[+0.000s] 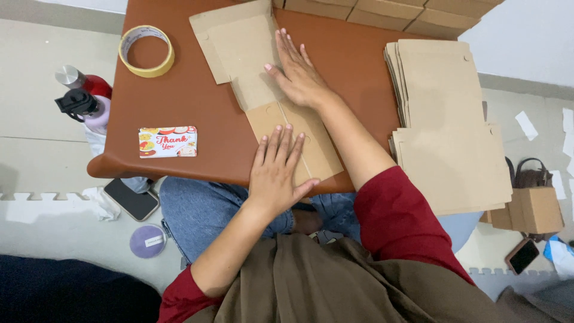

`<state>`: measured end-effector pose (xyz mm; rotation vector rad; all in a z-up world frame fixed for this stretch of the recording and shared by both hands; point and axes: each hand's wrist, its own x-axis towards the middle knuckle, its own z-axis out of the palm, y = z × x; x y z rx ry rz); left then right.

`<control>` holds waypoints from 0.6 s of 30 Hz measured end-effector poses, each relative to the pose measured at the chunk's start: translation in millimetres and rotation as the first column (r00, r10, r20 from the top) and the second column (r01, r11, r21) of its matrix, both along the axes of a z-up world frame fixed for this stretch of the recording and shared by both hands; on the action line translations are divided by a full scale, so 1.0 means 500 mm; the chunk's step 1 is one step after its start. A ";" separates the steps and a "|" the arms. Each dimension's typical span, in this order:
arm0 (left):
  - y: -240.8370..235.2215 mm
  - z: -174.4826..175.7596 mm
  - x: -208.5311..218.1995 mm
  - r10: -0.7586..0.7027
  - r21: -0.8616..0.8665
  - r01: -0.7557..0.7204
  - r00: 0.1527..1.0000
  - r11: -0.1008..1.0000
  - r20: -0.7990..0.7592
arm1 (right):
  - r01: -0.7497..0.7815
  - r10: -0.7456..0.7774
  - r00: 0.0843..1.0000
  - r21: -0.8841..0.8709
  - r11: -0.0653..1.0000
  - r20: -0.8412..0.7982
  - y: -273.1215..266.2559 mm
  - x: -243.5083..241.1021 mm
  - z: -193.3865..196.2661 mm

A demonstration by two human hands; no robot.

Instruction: The person folds a flat cardboard sheet into a box by creasing the sides and tucking the flaps into slots. They then place a small thank-you card inside the box and close the lid.

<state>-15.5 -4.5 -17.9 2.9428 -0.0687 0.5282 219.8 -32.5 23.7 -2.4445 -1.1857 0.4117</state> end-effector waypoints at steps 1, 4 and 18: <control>0.000 0.002 -0.003 0.006 0.004 -0.006 1.000 1.000 0.008 | -0.006 0.006 1.000 0.004 1.000 0.008 0.010 0.006 0.015; 0.001 0.007 -0.008 0.002 0.044 -0.001 1.000 0.999 -0.024 | -0.002 -0.011 0.989 -0.085 0.996 -0.148 0.041 0.024 0.053; 0.015 0.025 -0.018 -0.064 0.074 0.069 0.995 0.995 -0.070 | 0.020 -0.026 0.999 -0.189 0.982 -0.029 0.066 0.031 0.039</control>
